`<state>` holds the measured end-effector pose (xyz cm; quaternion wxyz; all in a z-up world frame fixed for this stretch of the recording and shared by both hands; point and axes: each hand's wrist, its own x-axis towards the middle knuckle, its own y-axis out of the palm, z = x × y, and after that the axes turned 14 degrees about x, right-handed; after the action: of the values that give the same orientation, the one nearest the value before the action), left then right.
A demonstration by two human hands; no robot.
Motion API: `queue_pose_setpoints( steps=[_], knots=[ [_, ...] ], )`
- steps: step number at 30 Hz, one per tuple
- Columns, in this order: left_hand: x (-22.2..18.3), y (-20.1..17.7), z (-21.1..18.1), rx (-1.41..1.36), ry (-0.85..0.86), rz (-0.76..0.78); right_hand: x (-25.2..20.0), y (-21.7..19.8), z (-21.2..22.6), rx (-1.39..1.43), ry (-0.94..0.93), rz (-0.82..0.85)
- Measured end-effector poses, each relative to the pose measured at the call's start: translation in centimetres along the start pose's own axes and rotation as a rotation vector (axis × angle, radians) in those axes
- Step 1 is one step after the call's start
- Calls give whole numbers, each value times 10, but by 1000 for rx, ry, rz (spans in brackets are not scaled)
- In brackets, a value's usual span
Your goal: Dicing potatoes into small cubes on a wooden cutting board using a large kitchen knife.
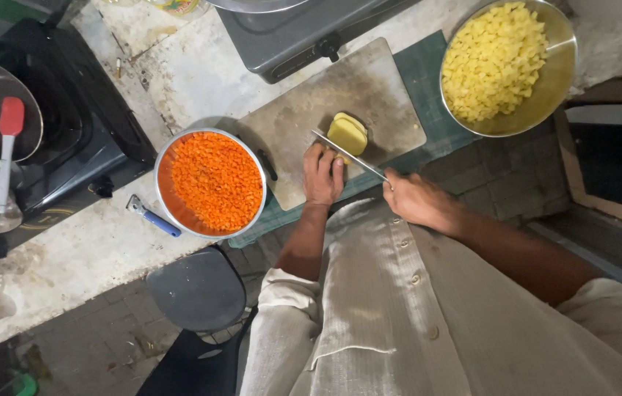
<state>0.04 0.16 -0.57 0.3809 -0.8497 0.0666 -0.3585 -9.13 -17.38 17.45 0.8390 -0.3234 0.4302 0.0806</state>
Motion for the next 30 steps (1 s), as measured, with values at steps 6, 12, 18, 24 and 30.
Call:
queue_pose_setpoints(
  steps=[6, 12, 18, 24, 30],
  knots=[
    [-2, 1, 1, 15, 2, -2, 22, 9, 1, 36, -50, 8],
    [-3, 4, 3, 12, 5, 14, 51, 27, -8, 128, -52, 26],
    [0, 0, 0, 11, 19, 11, 58, 27, -17, 152, -120, -6],
    [-2, 3, 2, 13, 12, -17, 65, 33, -52, 305, -268, -150],
    [-1, 1, 0, 8, 4, -30, 29, 0, -47, 206, -353, -319]
  ],
)
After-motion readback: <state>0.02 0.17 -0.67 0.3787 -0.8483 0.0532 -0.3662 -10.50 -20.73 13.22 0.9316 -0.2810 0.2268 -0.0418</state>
